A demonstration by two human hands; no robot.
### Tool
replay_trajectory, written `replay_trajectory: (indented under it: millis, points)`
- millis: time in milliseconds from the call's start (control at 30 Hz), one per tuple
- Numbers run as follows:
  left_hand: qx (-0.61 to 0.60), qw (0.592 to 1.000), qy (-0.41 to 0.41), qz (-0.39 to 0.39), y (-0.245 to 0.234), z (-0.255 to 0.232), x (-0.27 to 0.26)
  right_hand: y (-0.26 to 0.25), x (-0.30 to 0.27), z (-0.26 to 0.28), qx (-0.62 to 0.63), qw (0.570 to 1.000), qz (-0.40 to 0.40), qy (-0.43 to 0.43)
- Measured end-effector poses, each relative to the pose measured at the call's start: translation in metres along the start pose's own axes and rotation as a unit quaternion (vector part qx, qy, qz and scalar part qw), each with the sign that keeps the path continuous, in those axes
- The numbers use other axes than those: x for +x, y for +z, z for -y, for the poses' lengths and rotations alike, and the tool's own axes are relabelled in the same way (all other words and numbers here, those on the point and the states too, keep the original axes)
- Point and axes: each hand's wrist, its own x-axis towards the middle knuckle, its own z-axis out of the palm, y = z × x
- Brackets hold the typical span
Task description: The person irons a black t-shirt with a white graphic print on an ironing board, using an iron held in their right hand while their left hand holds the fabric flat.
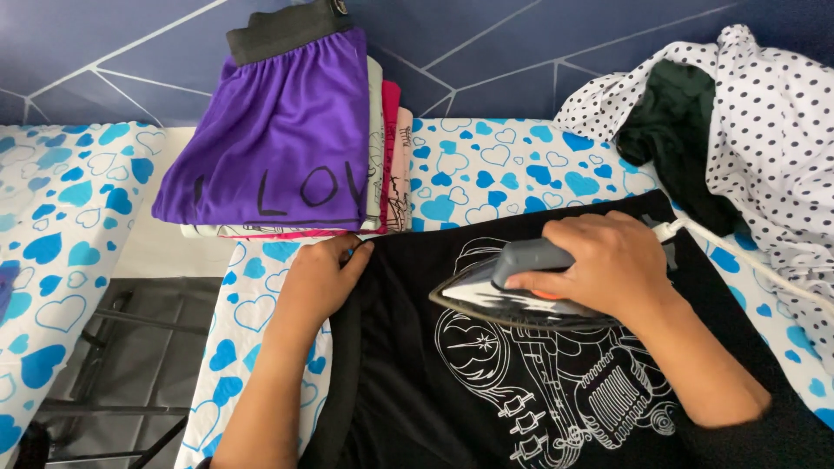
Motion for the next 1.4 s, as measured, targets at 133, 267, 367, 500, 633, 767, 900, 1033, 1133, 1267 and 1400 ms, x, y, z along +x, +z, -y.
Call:
replay_trajectory:
  millis: [133,267,367,500,633,767,900,1033,1133,1267,1400]
  points:
    - [0.012,1.0,-0.006,0.007,-0.001,-0.003,-0.001,0.004,0.001,0.016,0.002,1.0,-0.007,-0.01]
    - [0.002,1.0,0.002,-0.006,-0.005,-0.01,-0.006,0.004,0.012,0.029,-0.057,0.996,-0.058,0.03]
    - [-0.003,1.0,0.006,-0.009,-0.007,-0.011,-0.008,0.004,0.015,0.03,-0.056,0.996,-0.07,0.029]
    - [0.005,1.0,0.005,-0.005,-0.005,-0.008,-0.007,0.003,0.011,0.035,-0.013,0.998,-0.055,-0.009]
    - [0.012,1.0,0.002,-0.001,-0.005,-0.01,-0.006,0.001,0.015,0.035,-0.019,0.999,-0.042,0.007]
    - [0.018,1.0,-0.014,0.008,-0.006,-0.01,-0.007,0.001,0.017,0.034,-0.048,0.997,-0.052,0.014]
    - [0.028,0.999,-0.022,0.027,-0.007,-0.013,-0.007,0.007,0.009,0.028,-0.009,0.998,-0.055,-0.028]
    - [0.039,0.998,-0.028,0.033,-0.001,-0.01,-0.004,0.003,0.013,0.031,-0.019,0.998,-0.066,0.007]
    - [0.046,0.997,-0.039,0.038,0.0,-0.008,-0.003,0.005,0.011,0.027,-0.04,0.995,-0.089,-0.011]
    - [0.06,0.997,-0.034,0.033,0.004,-0.009,-0.001,0.002,0.004,0.019,0.016,0.998,-0.045,-0.027]
    - [0.056,0.998,-0.03,0.027,0.006,-0.005,0.0,-0.01,0.008,0.01,0.006,0.999,0.012,0.053]
